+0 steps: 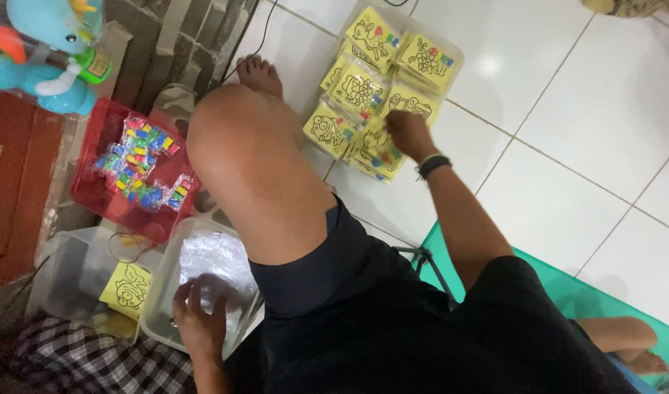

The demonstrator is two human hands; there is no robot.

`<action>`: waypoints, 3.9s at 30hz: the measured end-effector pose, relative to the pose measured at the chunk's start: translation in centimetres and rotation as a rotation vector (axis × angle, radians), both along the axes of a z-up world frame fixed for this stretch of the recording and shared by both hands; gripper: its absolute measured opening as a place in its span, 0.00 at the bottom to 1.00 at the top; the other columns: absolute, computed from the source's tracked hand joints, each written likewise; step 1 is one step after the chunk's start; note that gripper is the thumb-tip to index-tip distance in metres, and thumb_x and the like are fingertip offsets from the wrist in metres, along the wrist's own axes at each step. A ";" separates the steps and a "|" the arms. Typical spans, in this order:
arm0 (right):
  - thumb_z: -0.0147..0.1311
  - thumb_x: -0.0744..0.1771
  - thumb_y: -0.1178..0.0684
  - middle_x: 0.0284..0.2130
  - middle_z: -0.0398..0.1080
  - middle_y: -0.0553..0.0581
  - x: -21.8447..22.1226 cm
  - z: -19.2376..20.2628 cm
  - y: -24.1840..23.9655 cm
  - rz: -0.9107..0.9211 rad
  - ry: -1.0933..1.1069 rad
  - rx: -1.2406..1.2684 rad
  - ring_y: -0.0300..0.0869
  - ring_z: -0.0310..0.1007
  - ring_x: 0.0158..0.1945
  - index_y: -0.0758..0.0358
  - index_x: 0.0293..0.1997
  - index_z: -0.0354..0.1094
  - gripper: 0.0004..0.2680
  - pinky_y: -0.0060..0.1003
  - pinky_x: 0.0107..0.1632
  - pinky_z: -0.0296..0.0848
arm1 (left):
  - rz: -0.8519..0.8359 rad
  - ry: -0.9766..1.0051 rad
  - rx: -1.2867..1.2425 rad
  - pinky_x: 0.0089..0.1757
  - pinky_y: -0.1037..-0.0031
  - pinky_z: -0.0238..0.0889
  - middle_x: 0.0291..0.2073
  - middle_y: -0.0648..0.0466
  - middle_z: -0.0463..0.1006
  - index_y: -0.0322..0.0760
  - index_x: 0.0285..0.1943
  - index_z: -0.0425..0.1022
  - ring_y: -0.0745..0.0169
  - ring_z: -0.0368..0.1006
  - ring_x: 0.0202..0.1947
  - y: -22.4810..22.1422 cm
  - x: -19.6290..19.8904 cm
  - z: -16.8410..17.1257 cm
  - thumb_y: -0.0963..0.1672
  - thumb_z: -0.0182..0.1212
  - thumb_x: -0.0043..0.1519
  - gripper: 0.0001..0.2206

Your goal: The person is manually packaging small yellow stickers and colorful items into individual plastic bags.

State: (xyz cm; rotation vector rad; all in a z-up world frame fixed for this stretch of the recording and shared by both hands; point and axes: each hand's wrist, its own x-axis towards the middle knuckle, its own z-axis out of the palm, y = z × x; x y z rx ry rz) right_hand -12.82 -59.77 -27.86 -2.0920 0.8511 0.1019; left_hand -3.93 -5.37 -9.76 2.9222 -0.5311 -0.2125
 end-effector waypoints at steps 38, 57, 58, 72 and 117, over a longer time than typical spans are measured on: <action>0.57 0.75 0.62 0.48 0.73 0.68 17.8 36.9 21.4 0.724 -0.869 0.102 0.53 0.74 0.52 0.72 0.61 0.69 0.07 0.44 0.56 0.72 | 0.498 0.085 -0.811 0.47 0.61 0.72 0.32 0.53 0.83 0.38 0.53 0.79 0.53 0.81 0.38 2.2 0.2 7.0 0.39 0.66 0.59 0.13; 0.62 0.66 0.59 0.32 0.77 0.52 20.5 27.7 40.2 1.086 -0.259 0.650 0.32 0.73 0.39 0.63 0.44 0.75 0.05 0.29 0.48 0.75 | 0.488 -0.266 -1.105 0.68 0.42 0.46 0.69 0.33 0.64 0.29 0.77 0.52 0.24 0.56 0.71 6.3 1.7 13.2 0.40 0.80 0.51 0.46; 0.62 0.66 0.59 0.32 0.77 0.52 20.4 27.7 40.3 1.096 -0.248 0.650 0.32 0.73 0.39 0.63 0.44 0.75 0.05 0.29 0.48 0.75 | 0.502 -0.266 -1.108 0.68 0.42 0.46 0.69 0.33 0.64 0.29 0.77 0.52 0.24 0.56 0.71 6.5 1.6 12.7 0.40 0.80 0.51 0.46; 0.62 0.67 0.62 0.22 0.73 0.55 20.3 25.3 40.1 0.962 -0.470 0.665 0.33 0.73 0.28 0.70 0.44 0.74 0.04 0.24 0.35 0.72 | 0.672 0.145 -1.215 0.40 0.64 0.79 0.37 0.46 0.85 0.43 0.52 0.83 0.50 0.83 0.42 5.1 2.1 7.8 0.43 0.76 0.53 0.17; 0.60 0.67 0.58 0.30 0.74 0.60 19.8 21.7 40.5 0.819 -0.281 0.732 0.40 0.79 0.29 0.68 0.45 0.73 0.05 0.31 0.34 0.81 | 0.302 -0.907 0.070 0.29 0.77 0.69 0.29 0.66 0.79 0.60 0.49 0.77 0.69 0.73 0.21 2.5 3.1 4.6 0.44 0.61 0.64 0.09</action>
